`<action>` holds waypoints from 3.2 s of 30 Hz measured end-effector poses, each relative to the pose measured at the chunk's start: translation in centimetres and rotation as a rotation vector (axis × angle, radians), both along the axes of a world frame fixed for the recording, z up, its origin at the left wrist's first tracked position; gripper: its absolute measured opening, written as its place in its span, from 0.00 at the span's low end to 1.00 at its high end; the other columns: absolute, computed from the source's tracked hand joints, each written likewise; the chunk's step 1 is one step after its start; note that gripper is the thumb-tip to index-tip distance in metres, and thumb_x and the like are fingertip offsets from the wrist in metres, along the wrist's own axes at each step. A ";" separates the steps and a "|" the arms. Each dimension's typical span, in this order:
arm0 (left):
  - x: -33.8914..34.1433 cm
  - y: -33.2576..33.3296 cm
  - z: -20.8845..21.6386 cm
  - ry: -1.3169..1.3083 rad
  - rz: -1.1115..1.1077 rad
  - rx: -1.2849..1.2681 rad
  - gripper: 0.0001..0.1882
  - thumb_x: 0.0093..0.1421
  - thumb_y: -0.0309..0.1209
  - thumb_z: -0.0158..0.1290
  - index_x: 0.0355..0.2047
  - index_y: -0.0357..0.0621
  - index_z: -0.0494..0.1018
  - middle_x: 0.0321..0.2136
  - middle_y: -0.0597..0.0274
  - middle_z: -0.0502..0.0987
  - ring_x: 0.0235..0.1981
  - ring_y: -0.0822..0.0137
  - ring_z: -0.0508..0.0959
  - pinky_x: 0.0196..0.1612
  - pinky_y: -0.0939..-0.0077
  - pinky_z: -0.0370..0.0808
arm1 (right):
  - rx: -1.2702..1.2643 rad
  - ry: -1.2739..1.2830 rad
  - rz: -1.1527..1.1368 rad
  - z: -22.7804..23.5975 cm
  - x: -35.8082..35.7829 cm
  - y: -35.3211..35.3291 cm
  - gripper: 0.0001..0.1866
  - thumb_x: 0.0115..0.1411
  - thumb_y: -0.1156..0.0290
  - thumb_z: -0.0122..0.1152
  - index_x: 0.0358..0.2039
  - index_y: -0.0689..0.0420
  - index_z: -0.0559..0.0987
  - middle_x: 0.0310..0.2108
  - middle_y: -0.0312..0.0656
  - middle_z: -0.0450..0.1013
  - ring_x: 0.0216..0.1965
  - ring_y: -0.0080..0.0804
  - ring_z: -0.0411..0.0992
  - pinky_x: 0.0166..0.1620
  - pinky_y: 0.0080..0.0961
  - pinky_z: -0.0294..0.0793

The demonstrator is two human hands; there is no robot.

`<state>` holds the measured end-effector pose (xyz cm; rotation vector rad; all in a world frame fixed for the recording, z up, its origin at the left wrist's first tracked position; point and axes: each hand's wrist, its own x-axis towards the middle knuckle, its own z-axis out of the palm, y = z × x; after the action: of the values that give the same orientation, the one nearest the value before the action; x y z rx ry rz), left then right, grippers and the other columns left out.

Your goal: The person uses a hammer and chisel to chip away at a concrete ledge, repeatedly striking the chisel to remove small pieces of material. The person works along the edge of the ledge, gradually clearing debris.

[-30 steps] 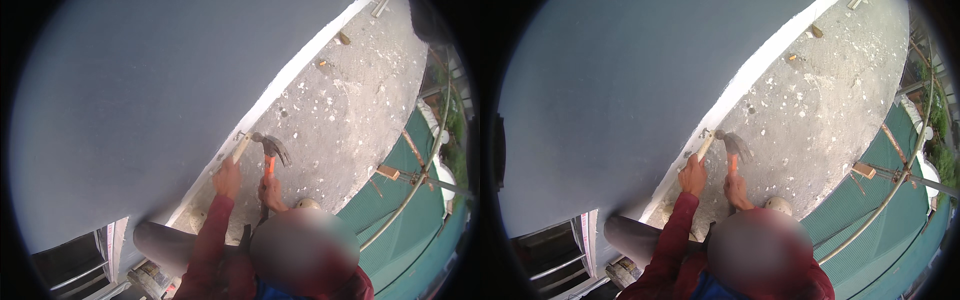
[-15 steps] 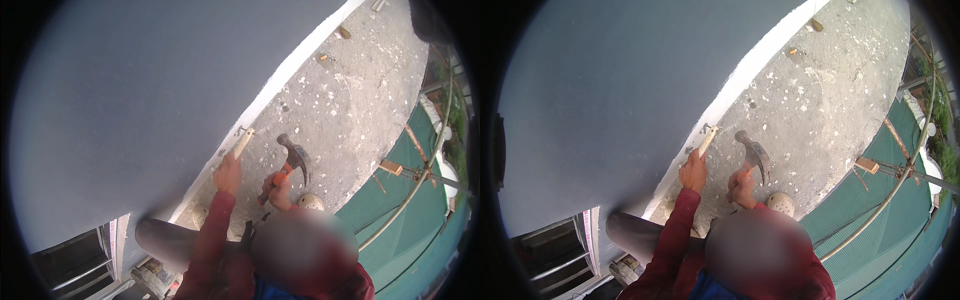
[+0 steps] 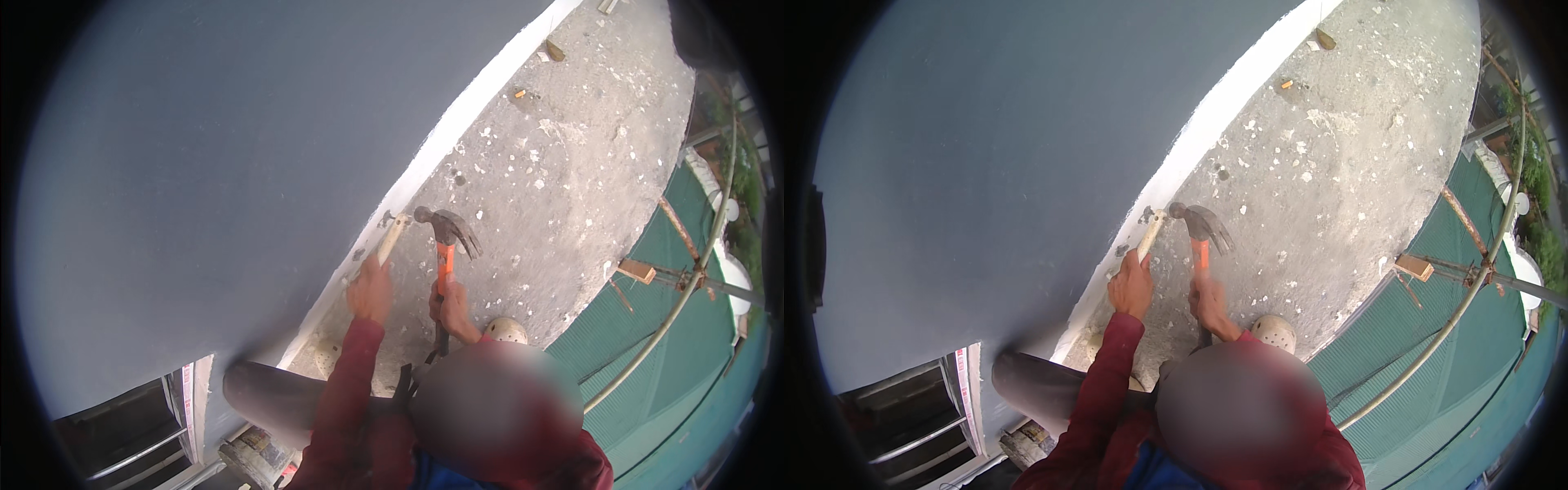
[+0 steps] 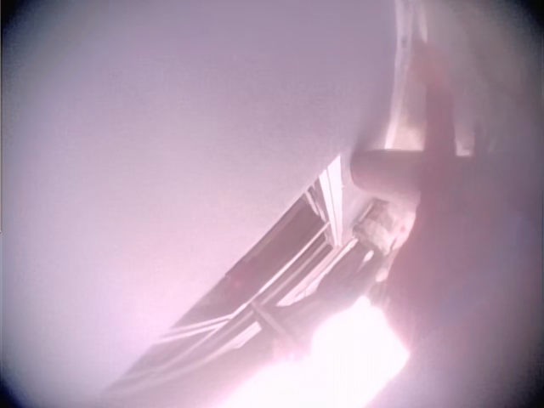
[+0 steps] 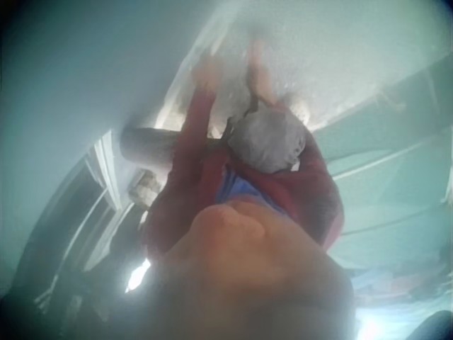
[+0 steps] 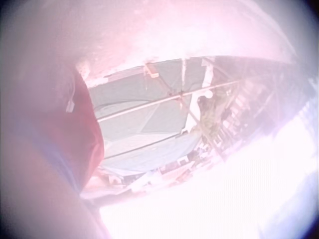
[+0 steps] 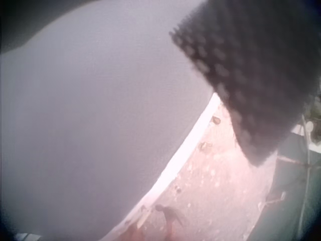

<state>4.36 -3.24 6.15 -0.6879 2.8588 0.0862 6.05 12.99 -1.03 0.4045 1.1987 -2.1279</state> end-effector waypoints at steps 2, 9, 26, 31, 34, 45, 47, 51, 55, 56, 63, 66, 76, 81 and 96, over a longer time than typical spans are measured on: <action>0.0 0.1 0.0 0.085 -0.021 -0.021 0.15 0.69 0.43 0.46 0.44 0.45 0.67 0.34 0.49 0.81 0.28 0.42 0.80 0.31 0.45 0.73 | 0.002 0.147 -0.097 -0.2 -0.1 0.0 0.37 0.69 0.33 0.32 0.24 0.57 0.68 0.11 0.33 0.59 0.11 0.22 0.57 0.15 0.24 0.57; -0.5 0.2 0.5 -0.017 0.031 0.026 0.18 0.69 0.45 0.45 0.48 0.44 0.68 0.41 0.48 0.80 0.34 0.42 0.81 0.37 0.47 0.75 | 0.022 -0.008 0.032 -0.9 -0.1 -0.7 0.37 0.70 0.34 0.30 0.24 0.57 0.67 0.12 0.34 0.59 0.10 0.22 0.57 0.15 0.23 0.58; -0.3 0.3 0.4 -0.042 0.090 0.066 0.18 0.69 0.46 0.43 0.47 0.44 0.68 0.42 0.46 0.79 0.37 0.39 0.80 0.40 0.44 0.74 | 0.045 -0.050 0.110 0.1 -1.3 0.0 0.38 0.68 0.33 0.32 0.20 0.55 0.66 0.11 0.33 0.58 0.10 0.21 0.56 0.14 0.24 0.56; 1.5 1.2 0.4 -0.151 0.185 0.236 0.18 0.69 0.45 0.45 0.47 0.45 0.70 0.41 0.48 0.79 0.38 0.41 0.80 0.40 0.45 0.73 | 0.058 -0.210 0.078 0.7 -1.0 1.3 0.37 0.69 0.34 0.33 0.20 0.56 0.67 0.11 0.33 0.58 0.09 0.22 0.56 0.14 0.25 0.54; 1.2 1.5 0.7 0.015 0.013 0.133 0.17 0.68 0.45 0.47 0.48 0.46 0.70 0.41 0.49 0.79 0.37 0.43 0.80 0.40 0.46 0.73 | 0.137 -0.148 0.026 0.7 -0.7 1.8 0.37 0.69 0.34 0.33 0.20 0.56 0.67 0.11 0.33 0.58 0.09 0.23 0.56 0.14 0.24 0.55; -0.9 0.1 0.7 0.048 -0.095 -0.024 0.15 0.67 0.42 0.49 0.47 0.47 0.69 0.39 0.53 0.79 0.33 0.47 0.81 0.35 0.48 0.74 | 0.005 0.243 -0.212 0.1 0.5 0.9 0.38 0.68 0.33 0.33 0.19 0.57 0.67 0.12 0.33 0.60 0.12 0.22 0.59 0.16 0.23 0.57; -0.9 0.2 0.6 0.058 -0.105 -0.040 0.15 0.67 0.43 0.50 0.47 0.47 0.69 0.39 0.53 0.79 0.33 0.48 0.81 0.35 0.49 0.74 | -0.005 0.258 -0.160 -0.4 0.6 0.1 0.38 0.68 0.33 0.33 0.20 0.57 0.67 0.12 0.33 0.60 0.12 0.22 0.59 0.16 0.23 0.57; -1.2 0.0 0.4 0.034 -0.076 -0.074 0.16 0.67 0.44 0.49 0.46 0.46 0.69 0.36 0.53 0.79 0.32 0.48 0.81 0.35 0.50 0.74 | 0.012 0.063 0.002 -1.4 0.8 -0.3 0.38 0.68 0.33 0.32 0.21 0.56 0.67 0.11 0.32 0.59 0.12 0.22 0.58 0.16 0.24 0.55; -0.8 -0.4 0.1 0.020 -0.135 -0.121 0.16 0.67 0.44 0.48 0.46 0.47 0.69 0.35 0.54 0.79 0.31 0.49 0.81 0.34 0.51 0.75 | -0.100 0.213 -0.223 -1.3 1.1 -0.2 0.37 0.69 0.33 0.32 0.20 0.55 0.66 0.12 0.32 0.59 0.12 0.22 0.58 0.16 0.24 0.55; -0.7 -0.6 0.1 0.068 -0.163 -0.129 0.16 0.67 0.45 0.48 0.46 0.47 0.69 0.35 0.54 0.79 0.31 0.49 0.81 0.34 0.52 0.75 | -0.182 0.386 -0.347 -1.1 1.1 -0.4 0.37 0.69 0.34 0.32 0.20 0.55 0.66 0.12 0.32 0.59 0.12 0.22 0.58 0.16 0.24 0.55; -1.7 -2.1 0.1 0.003 -0.168 -0.111 0.14 0.68 0.41 0.49 0.41 0.44 0.68 0.33 0.48 0.80 0.29 0.44 0.80 0.32 0.49 0.75 | -0.039 -0.003 -0.015 -1.1 1.4 -1.4 0.37 0.66 0.31 0.38 0.22 0.56 0.68 0.12 0.32 0.60 0.12 0.22 0.60 0.15 0.23 0.55; -2.0 -1.5 0.4 -0.069 -0.091 0.007 0.15 0.68 0.43 0.47 0.41 0.42 0.68 0.33 0.45 0.80 0.32 0.41 0.80 0.35 0.47 0.74 | -0.020 0.210 -0.218 -1.5 1.8 -0.3 0.38 0.65 0.30 0.39 0.23 0.56 0.68 0.12 0.33 0.60 0.12 0.22 0.59 0.16 0.23 0.56; -2.1 -0.4 0.7 -0.027 0.007 0.144 0.19 0.69 0.46 0.44 0.40 0.39 0.68 0.31 0.40 0.79 0.35 0.36 0.78 0.38 0.42 0.71 | -0.061 0.004 -0.113 -1.3 0.9 -1.5 0.35 0.69 0.35 0.33 0.21 0.54 0.66 0.13 0.32 0.60 0.13 0.21 0.57 0.16 0.23 0.54; -2.2 -0.6 0.9 -0.138 0.068 0.162 0.20 0.69 0.46 0.44 0.41 0.39 0.68 0.34 0.40 0.80 0.36 0.37 0.79 0.40 0.43 0.72 | -0.341 0.391 -0.402 -1.5 1.0 -1.5 0.38 0.65 0.29 0.35 0.24 0.56 0.66 0.11 0.34 0.59 0.11 0.23 0.57 0.15 0.25 0.55; -1.7 -1.3 -0.1 -0.092 0.074 0.170 0.20 0.69 0.47 0.43 0.43 0.40 0.69 0.32 0.40 0.80 0.37 0.36 0.78 0.40 0.42 0.71 | -0.140 -0.173 0.023 0.4 -1.2 -0.6 0.35 0.70 0.36 0.34 0.20 0.54 0.64 0.11 0.32 0.58 0.10 0.21 0.55 0.15 0.23 0.54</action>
<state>2.68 -4.57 6.03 -0.7421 2.6993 0.2970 4.82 12.40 -0.63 0.4985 0.9468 -2.0951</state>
